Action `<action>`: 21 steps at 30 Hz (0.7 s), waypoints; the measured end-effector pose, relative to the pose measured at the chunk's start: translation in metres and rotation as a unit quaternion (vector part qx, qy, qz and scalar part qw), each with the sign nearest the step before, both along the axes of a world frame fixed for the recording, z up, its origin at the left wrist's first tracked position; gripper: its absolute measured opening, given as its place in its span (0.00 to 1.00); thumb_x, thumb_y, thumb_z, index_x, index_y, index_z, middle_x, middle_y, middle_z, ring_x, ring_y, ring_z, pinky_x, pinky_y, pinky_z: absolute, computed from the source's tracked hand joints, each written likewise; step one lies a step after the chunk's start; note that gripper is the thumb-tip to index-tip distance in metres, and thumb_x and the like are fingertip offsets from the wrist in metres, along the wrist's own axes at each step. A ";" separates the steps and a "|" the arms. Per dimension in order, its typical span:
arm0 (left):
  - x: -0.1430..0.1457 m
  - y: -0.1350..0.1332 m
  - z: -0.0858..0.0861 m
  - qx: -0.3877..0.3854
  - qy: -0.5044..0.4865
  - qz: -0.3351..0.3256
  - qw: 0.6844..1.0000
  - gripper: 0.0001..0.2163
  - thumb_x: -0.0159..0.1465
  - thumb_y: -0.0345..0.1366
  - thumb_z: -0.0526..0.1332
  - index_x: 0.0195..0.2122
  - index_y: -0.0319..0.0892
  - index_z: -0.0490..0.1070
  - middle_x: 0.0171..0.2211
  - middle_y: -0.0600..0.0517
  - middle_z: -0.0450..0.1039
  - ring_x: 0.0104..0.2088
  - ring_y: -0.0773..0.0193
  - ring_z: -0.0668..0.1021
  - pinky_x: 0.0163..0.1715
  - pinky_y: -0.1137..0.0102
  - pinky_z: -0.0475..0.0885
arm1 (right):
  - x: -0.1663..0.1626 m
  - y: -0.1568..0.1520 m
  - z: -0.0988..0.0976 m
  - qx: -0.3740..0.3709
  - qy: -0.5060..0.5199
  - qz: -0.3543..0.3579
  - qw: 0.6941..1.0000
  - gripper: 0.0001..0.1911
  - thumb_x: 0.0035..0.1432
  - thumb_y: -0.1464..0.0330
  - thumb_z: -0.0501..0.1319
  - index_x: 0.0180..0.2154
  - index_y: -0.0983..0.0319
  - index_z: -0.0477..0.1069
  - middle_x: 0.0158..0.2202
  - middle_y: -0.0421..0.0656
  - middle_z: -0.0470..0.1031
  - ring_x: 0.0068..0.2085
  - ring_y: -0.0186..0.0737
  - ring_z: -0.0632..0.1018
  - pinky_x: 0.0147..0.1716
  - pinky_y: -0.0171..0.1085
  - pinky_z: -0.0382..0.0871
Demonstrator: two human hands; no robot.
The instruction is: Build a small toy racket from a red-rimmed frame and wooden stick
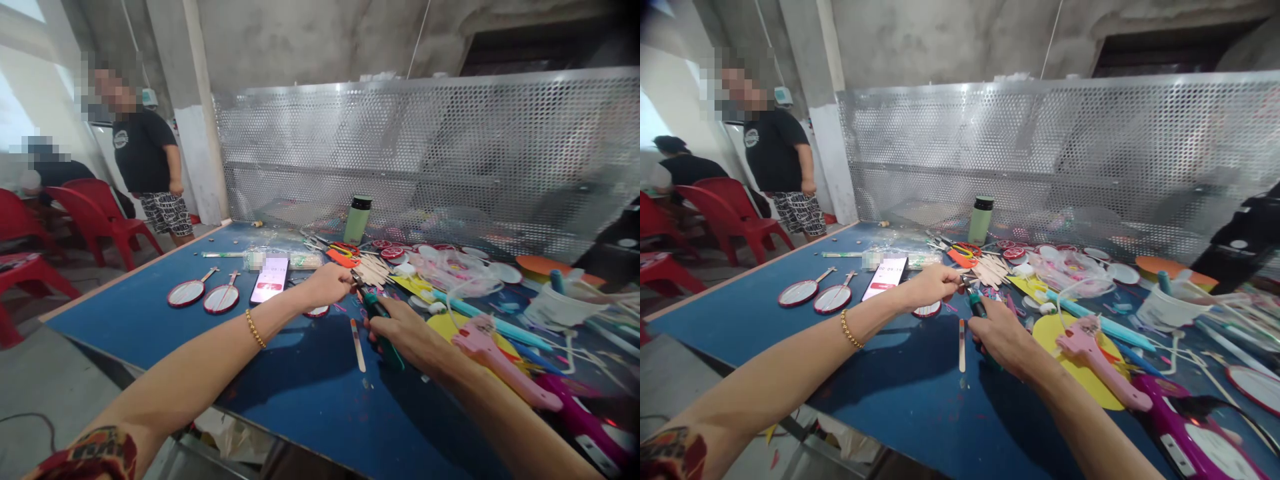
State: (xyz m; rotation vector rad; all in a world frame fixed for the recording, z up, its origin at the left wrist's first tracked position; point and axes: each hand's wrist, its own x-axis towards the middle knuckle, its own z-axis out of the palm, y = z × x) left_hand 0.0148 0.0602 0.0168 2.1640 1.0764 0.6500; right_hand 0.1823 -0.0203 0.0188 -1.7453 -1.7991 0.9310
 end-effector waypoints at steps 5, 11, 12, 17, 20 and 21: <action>0.000 0.003 -0.005 -0.066 0.003 -0.003 0.998 0.13 0.70 0.40 0.62 0.50 0.37 0.72 0.47 0.46 0.74 0.41 0.60 0.79 0.40 0.62 0.77 | -0.004 0.006 0.001 -0.040 0.015 -0.010 0.999 0.03 0.49 0.72 0.57 0.29 0.59 0.64 0.19 0.35 0.69 0.20 0.34 0.71 0.20 0.32 0.65; -0.003 0.009 -0.011 -0.128 0.003 -0.004 0.992 0.14 0.70 0.40 0.62 0.53 0.38 0.71 0.50 0.45 0.73 0.44 0.58 0.78 0.43 0.60 0.77 | -0.007 0.011 0.008 -0.092 -0.007 -0.019 0.996 0.10 0.65 0.63 0.61 0.35 0.63 0.69 0.23 0.34 0.69 0.21 0.29 0.70 0.21 0.31 0.67; -0.002 0.010 -0.012 -0.132 0.002 -0.004 0.991 0.15 0.70 0.40 0.62 0.53 0.38 0.71 0.50 0.45 0.73 0.44 0.58 0.78 0.43 0.60 0.77 | -0.008 0.011 0.008 -0.098 -0.009 -0.020 0.995 0.12 0.67 0.61 0.60 0.36 0.64 0.70 0.24 0.34 0.69 0.21 0.29 0.70 0.21 0.31 0.67; -0.001 0.011 -0.015 -0.131 0.004 -0.001 0.991 0.15 0.70 0.40 0.62 0.54 0.39 0.70 0.51 0.45 0.72 0.46 0.57 0.78 0.44 0.58 0.77 | -0.009 0.011 0.012 -0.109 -0.005 -0.022 0.994 0.13 0.68 0.60 0.60 0.37 0.64 0.70 0.26 0.34 0.70 0.22 0.28 0.70 0.22 0.30 0.67; -0.001 0.009 -0.015 -0.117 0.010 -0.002 0.993 0.15 0.70 0.41 0.62 0.54 0.39 0.70 0.51 0.45 0.72 0.46 0.57 0.78 0.44 0.58 0.77 | -0.007 0.011 0.012 -0.109 0.007 -0.019 0.994 0.11 0.67 0.63 0.61 0.35 0.64 0.70 0.24 0.34 0.69 0.21 0.28 0.70 0.20 0.29 0.66; -0.001 0.009 -0.014 -0.110 0.012 -0.002 0.994 0.15 0.70 0.41 0.62 0.54 0.39 0.70 0.51 0.45 0.72 0.46 0.56 0.78 0.44 0.58 0.77 | -0.007 0.011 0.012 -0.110 0.015 -0.017 0.994 0.10 0.66 0.64 0.61 0.34 0.64 0.70 0.23 0.34 0.69 0.21 0.28 0.70 0.20 0.29 0.65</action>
